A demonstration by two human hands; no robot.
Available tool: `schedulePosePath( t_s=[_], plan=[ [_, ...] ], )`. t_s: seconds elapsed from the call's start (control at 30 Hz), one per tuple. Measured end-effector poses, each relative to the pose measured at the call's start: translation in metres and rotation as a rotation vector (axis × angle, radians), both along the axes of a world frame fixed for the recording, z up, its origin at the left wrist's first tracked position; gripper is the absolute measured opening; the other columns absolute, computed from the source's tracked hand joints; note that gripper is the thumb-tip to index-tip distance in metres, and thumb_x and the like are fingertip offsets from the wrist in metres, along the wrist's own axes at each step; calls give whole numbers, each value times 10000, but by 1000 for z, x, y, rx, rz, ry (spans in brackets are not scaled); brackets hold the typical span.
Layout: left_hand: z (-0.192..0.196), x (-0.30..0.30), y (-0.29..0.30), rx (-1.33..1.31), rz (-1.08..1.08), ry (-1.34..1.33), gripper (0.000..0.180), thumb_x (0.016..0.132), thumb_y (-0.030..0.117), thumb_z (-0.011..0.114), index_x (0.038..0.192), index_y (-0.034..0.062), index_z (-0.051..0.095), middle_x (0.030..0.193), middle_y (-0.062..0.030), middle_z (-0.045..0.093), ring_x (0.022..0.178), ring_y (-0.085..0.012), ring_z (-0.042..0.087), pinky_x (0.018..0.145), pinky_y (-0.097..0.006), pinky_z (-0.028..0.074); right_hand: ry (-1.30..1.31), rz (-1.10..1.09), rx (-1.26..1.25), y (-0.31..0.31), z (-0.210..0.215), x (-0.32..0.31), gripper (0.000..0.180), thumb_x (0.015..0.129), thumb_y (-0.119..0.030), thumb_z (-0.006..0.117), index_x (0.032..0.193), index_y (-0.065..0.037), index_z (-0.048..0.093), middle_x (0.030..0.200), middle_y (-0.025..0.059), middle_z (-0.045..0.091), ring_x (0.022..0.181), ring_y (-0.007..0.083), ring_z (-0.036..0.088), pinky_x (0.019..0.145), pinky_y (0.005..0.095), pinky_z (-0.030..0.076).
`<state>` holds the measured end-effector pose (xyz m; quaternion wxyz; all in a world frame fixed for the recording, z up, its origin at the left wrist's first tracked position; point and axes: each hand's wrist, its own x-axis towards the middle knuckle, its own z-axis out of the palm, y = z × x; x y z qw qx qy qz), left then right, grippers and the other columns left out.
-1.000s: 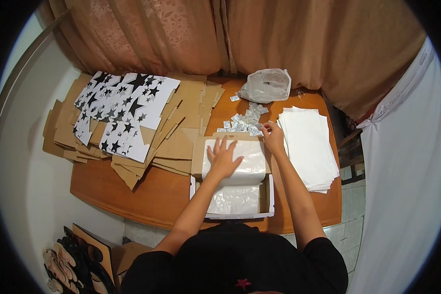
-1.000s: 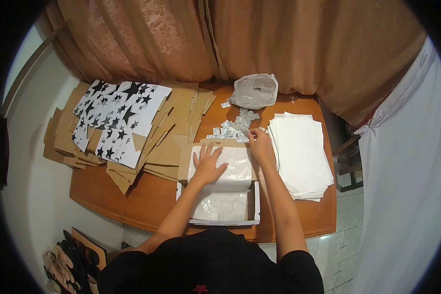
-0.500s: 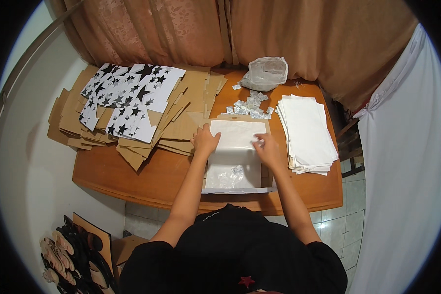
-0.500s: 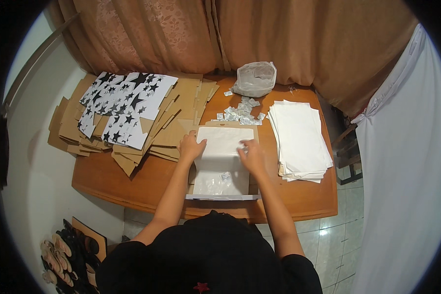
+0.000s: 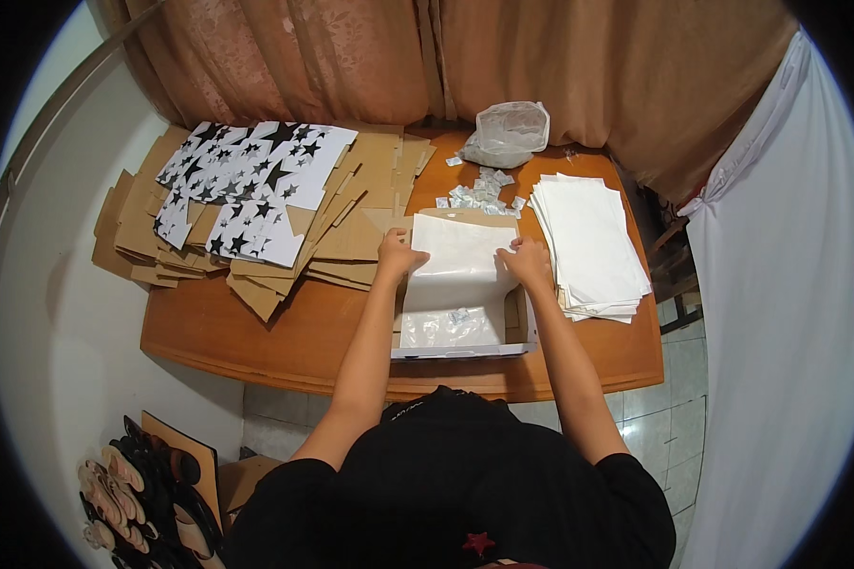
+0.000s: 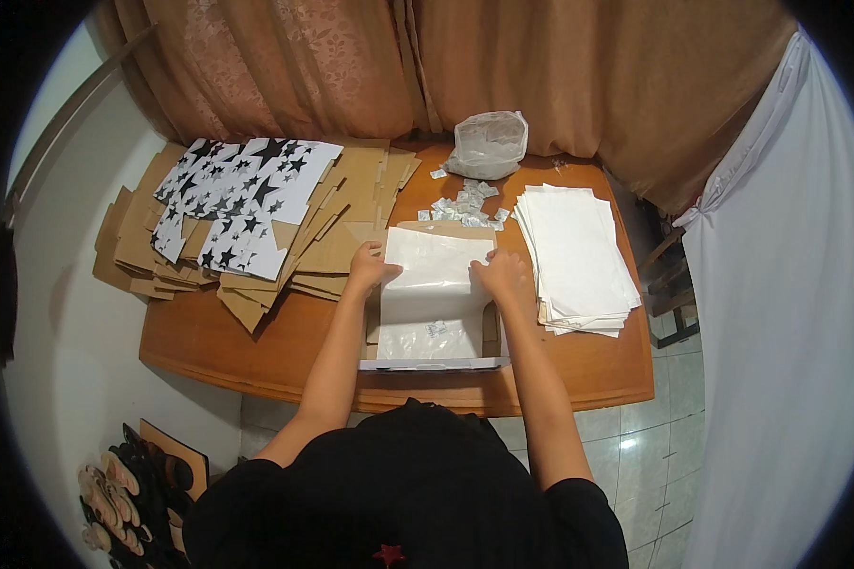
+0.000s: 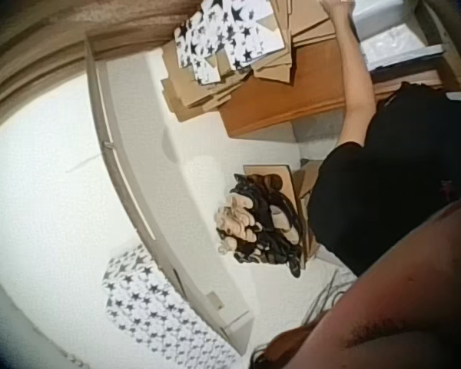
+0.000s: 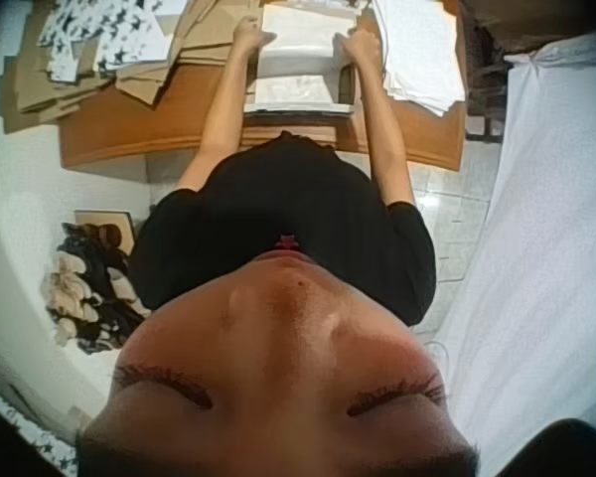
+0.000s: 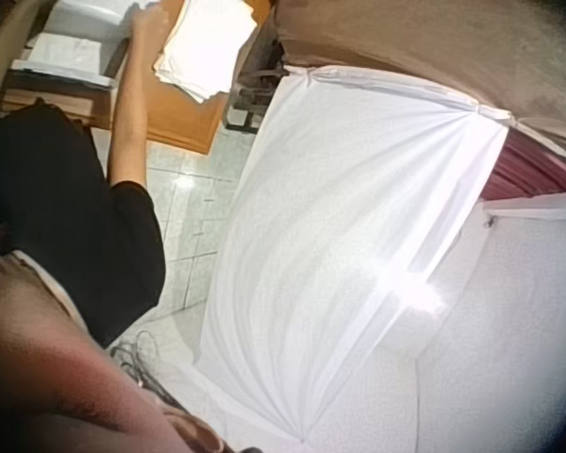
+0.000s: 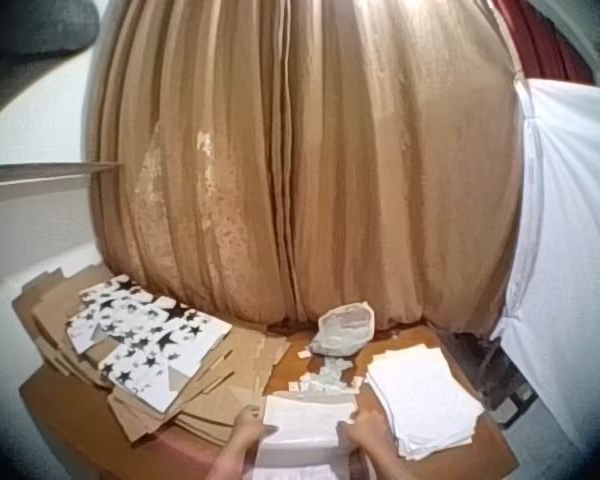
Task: Folding flat cardboard into shoe boxes and lining them with tissue paper.
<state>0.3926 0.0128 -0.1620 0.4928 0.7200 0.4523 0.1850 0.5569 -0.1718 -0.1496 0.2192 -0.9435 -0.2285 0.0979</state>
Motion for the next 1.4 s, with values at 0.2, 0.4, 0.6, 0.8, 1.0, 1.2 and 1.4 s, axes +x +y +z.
schedulePosePath(
  t_s=[0.2,0.4,0.6,0.8,1.0,1.2,1.4],
  plan=[
    [7,-25,11,-287,-193,-414,540,655,-102,682,1153,2,501,889,-93,650,791,-136,614,656,-266,512,45,70,428,-7,-16,5,618,640,-228,766,1145,2,497,1075,169,583,1003,275,569,857,364,449],
    [14,-50,6,-392,-245,-585,475,699,-141,632,1137,9,527,825,-15,608,744,-80,557,697,-212,495,302,319,618,-18,-25,11,433,651,-35,732,1037,-3,539,963,78,613,906,173,585,766,288,475],
    [11,-59,-1,27,-238,-399,329,709,-78,648,1017,26,606,830,-21,615,722,-71,544,622,-187,435,-83,379,598,-34,-3,-3,109,647,-32,688,747,-62,656,792,81,650,828,245,596,711,340,458],
    [22,-63,-16,176,-320,-319,240,704,-30,619,929,45,648,782,-14,630,740,-94,553,726,-239,422,-275,465,753,-49,8,-9,104,575,-2,677,610,-93,641,742,15,633,801,215,557,714,332,424],
    [11,-82,-17,544,-447,-144,225,724,-32,557,895,73,659,942,-72,610,989,-254,528,855,-336,410,-532,584,614,-66,-7,-32,146,578,-36,705,618,-149,622,824,-37,598,826,199,534,715,333,392],
    [31,-84,-57,711,-470,-148,241,748,51,577,968,124,642,1142,-56,542,1130,-290,452,939,-435,343,-617,622,538,-76,-14,-43,189,559,-12,689,635,-169,614,845,-41,594,818,197,527,726,327,400],
    [11,-75,-76,806,-618,11,272,774,238,639,1046,222,634,1297,-25,469,1302,-263,295,1036,-564,163,-446,684,390,-79,5,-47,238,578,54,632,670,-164,649,964,-16,588,938,229,508,799,353,414]
  ],
)
